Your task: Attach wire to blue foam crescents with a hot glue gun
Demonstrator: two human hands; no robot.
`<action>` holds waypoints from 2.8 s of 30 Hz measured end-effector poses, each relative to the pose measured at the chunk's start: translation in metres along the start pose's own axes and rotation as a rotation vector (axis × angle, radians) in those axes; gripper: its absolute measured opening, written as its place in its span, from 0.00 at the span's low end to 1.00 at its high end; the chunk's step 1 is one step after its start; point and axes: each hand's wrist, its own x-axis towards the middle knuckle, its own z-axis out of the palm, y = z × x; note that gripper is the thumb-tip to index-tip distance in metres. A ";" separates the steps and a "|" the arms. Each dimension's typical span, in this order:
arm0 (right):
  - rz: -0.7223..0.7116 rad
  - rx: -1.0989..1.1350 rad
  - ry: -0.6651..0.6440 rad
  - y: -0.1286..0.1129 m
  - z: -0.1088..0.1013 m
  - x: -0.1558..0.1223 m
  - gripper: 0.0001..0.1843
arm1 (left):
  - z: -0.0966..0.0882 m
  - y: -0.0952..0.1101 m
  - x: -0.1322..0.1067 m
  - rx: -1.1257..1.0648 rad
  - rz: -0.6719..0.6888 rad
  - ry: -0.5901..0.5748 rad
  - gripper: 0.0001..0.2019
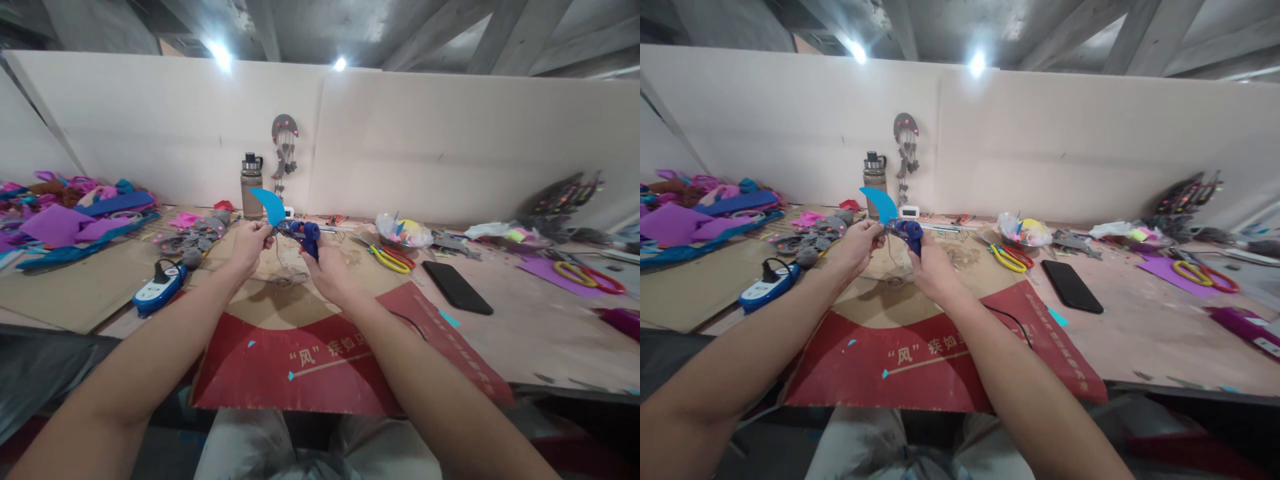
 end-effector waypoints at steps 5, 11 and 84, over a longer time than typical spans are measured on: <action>0.005 0.004 -0.007 0.000 0.000 -0.001 0.17 | -0.001 0.000 0.002 -0.029 -0.005 0.010 0.07; 0.003 -0.005 0.000 -0.002 -0.001 0.000 0.16 | -0.004 -0.001 0.007 -0.041 0.006 0.032 0.08; 0.027 -0.037 0.022 -0.003 -0.001 -0.001 0.19 | -0.003 0.005 0.005 -0.039 0.028 0.039 0.08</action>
